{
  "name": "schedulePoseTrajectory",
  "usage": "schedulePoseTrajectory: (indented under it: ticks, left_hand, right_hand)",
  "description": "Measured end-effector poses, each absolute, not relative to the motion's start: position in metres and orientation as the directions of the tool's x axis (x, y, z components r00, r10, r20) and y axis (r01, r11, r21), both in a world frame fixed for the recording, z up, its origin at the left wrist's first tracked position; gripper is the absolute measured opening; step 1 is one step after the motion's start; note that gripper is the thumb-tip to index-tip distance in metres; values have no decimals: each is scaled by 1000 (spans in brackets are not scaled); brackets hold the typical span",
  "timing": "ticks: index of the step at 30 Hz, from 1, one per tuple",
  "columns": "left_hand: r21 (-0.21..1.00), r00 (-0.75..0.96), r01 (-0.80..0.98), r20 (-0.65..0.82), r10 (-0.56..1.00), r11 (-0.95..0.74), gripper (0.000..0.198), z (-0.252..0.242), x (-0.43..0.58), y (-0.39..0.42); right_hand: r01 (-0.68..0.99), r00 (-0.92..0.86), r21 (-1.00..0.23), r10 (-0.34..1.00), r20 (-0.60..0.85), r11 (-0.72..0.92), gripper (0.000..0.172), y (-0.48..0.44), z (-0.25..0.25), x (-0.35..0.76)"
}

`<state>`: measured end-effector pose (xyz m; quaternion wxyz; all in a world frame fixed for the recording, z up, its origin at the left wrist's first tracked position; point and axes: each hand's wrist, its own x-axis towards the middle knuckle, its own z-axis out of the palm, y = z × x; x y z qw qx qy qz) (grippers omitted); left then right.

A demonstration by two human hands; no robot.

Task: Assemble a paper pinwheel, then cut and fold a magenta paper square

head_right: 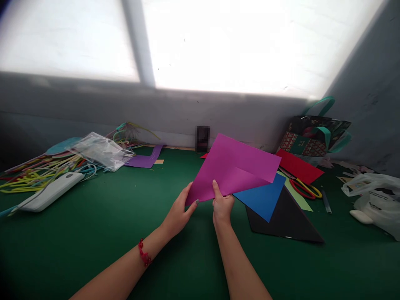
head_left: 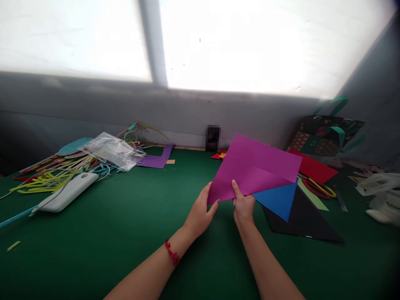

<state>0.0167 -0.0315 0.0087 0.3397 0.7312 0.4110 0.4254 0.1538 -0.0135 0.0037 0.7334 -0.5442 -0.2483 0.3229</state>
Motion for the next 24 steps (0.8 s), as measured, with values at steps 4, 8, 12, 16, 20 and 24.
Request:
schedulePoseTrajectory:
  ticks: [4,8,12,16,20,24]
  left_hand:
    - [824,302,337,365,881,-456,52,8,17,-32]
    - [825,311,337,357,881,-454,53,7,17,-31]
    - [846,289,318,343,894,-428,51,5,17,-29]
    - [896,272,236,310,911,-376,50,2,14,-23]
    - [958,280,49,258,925,-282,46,1,11,-15]
    - [992,317,-94,113,942,-87,45,-2,10,-10]
  right_hand:
    - [-201,683,-961,730,0,188,44,-13,4,155]
    - [-216,672,-959,740,-10,183,43,-14,5,155]
    - [-230,655,-954,755,-7,191,39,-15,7,153]
    - [-249,634,-948,773,-7,196,36,-15,7,151]
    - [-261,621,-944,784,-5,201,37,-15,7,152]
    - [-286,611,-934,792,-6,213,39,-15,6,154]
